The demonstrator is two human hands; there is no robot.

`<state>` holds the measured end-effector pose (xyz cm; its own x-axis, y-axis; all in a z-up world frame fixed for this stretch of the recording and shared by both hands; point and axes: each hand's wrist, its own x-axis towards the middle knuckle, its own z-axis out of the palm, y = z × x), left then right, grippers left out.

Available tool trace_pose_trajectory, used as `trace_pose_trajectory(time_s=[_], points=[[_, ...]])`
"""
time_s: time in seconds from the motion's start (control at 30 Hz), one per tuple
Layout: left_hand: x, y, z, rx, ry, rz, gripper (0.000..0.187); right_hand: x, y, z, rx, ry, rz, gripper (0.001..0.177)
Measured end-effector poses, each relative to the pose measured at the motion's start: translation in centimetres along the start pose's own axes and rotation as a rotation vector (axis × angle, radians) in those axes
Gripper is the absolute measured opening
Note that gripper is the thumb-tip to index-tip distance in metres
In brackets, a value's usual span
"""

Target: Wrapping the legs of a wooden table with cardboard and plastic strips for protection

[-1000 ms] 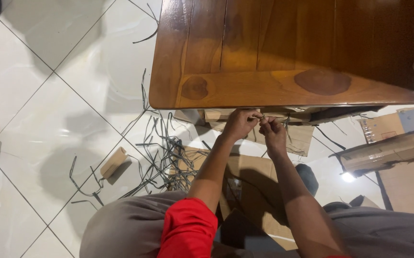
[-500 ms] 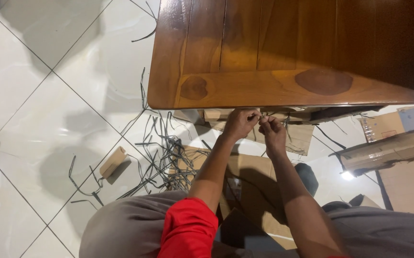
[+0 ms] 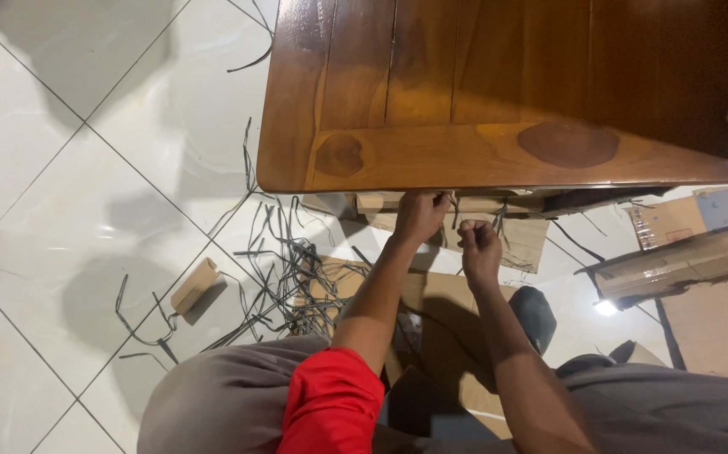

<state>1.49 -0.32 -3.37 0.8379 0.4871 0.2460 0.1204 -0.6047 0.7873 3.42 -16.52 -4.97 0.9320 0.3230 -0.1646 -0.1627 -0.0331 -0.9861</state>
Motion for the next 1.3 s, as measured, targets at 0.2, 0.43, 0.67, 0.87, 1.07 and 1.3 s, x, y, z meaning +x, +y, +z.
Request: trace_pose_trajectory(time_s=[0.2, 0.43, 0.67, 0.87, 1.07, 1.3], points=[[0.2, 0.0, 0.3, 0.005, 0.043, 0.038, 0.028, -0.9, -0.9, 0.5, -0.122, 0.020, 0.011, 0.009], [0.1, 2.0, -1.6, -0.107, -0.024, 0.077, 0.032, -1.2, 0.0, 0.3, -0.141, 0.029, 0.013, 0.012], [-0.3, 2.0, -1.6, -0.151, -0.063, 0.000, 0.016, -1.6, -1.0, 0.5, -0.145, 0.016, -0.008, 0.021], [-0.3, 1.8, -1.1, -0.207, -0.092, -0.006, 0.012, -1.8, -1.0, 0.5, -0.152, 0.012, -0.005, 0.022], [-0.4, 0.7, 0.4, -0.031, -0.046, -0.032, 0.011, -2.0, -1.3, 0.3, -0.264, -0.028, -0.036, 0.022], [-0.1, 1.2, 0.7, 0.094, 0.015, -0.018, 0.012, -2.0, -1.0, 0.3, -0.436, -0.007, -0.114, 0.020]])
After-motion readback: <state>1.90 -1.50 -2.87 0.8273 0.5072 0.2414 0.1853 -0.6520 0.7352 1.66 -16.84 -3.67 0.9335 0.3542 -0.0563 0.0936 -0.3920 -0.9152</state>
